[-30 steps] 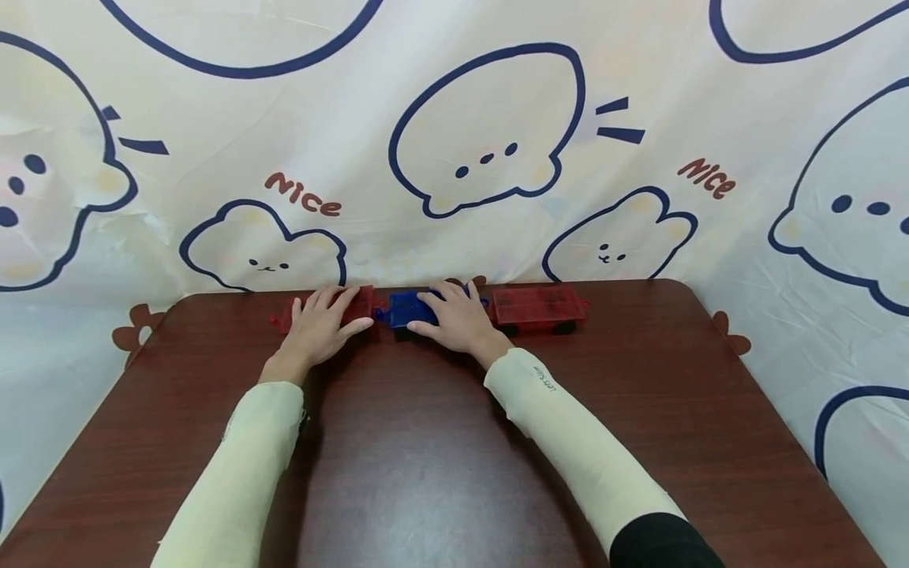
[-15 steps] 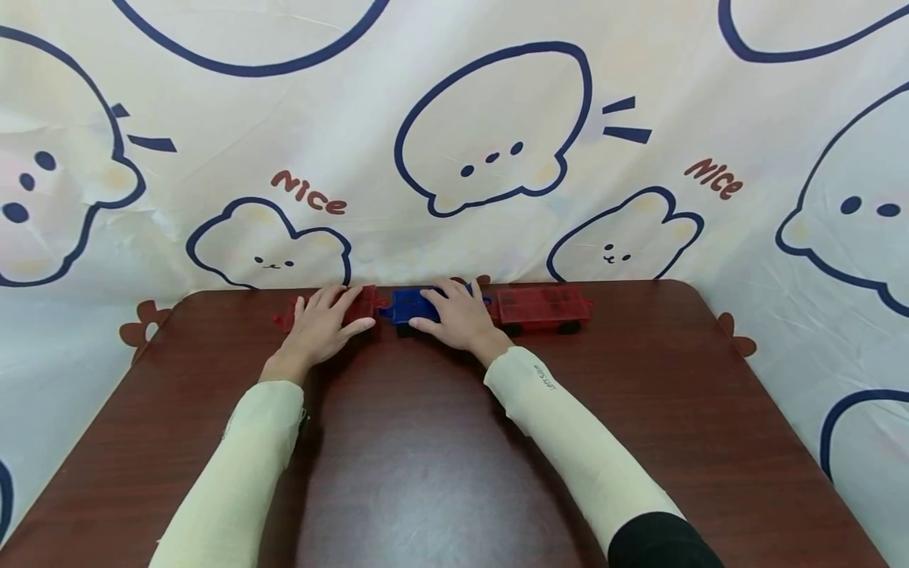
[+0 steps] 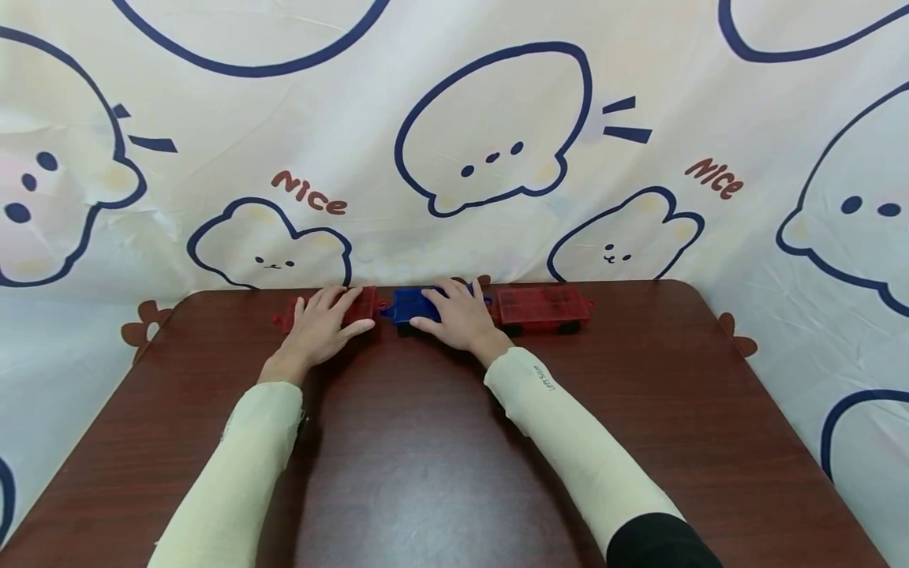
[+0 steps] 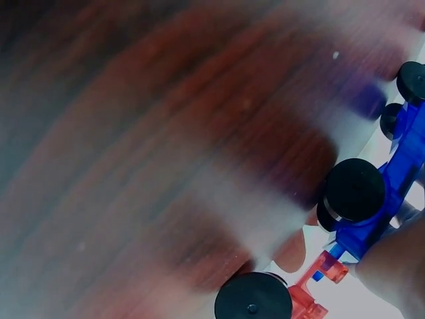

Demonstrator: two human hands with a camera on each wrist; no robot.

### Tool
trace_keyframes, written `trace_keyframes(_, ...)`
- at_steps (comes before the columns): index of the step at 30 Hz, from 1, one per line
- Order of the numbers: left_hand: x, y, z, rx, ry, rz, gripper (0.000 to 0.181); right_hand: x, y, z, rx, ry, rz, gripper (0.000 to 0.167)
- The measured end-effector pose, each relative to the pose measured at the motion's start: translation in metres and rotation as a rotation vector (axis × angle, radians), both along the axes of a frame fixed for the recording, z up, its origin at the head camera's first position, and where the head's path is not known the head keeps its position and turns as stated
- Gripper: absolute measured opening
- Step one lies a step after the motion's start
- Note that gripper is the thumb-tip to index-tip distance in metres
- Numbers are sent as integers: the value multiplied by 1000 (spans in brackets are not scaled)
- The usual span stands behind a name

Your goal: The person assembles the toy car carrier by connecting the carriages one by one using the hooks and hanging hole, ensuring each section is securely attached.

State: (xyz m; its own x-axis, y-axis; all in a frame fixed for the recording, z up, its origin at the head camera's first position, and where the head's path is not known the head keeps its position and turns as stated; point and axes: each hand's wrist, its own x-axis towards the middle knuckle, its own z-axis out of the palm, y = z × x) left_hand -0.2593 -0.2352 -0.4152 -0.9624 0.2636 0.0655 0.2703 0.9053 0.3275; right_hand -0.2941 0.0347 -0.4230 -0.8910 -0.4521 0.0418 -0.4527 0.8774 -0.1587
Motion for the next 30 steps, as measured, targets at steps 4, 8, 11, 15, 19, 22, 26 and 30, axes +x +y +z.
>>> trace_keyframes(4,-1,-1,0,-9,-2,1,79,-1,0,0,-1,-11,-3,76)
trace_keyframes(8,0,-1,1,-10,-5,4,80,-3,0,-1,2,-24,-8,76)
trace_keyframes(11,0,-1,1,-8,-7,5,80,-3,0,-2,2,-26,-8,76)
trace_keyframes(15,1,-2,1,-20,-14,7,80,-4,0,-3,0,-20,-2,76)
trace_keyframes(19,0,-2,0,-38,-17,7,81,-3,-1,-3,-10,-16,0,76)
trace_keyframes(22,0,-3,-1,-41,-11,7,81,-2,0,-2,-20,-8,4,76)
trace_keyframes(26,-1,-4,-3,-43,-10,4,83,-2,0,-2,-21,3,15,76)
trace_keyframes(30,-1,-4,-2,-48,-21,1,84,-4,1,-2,-13,4,16,76)
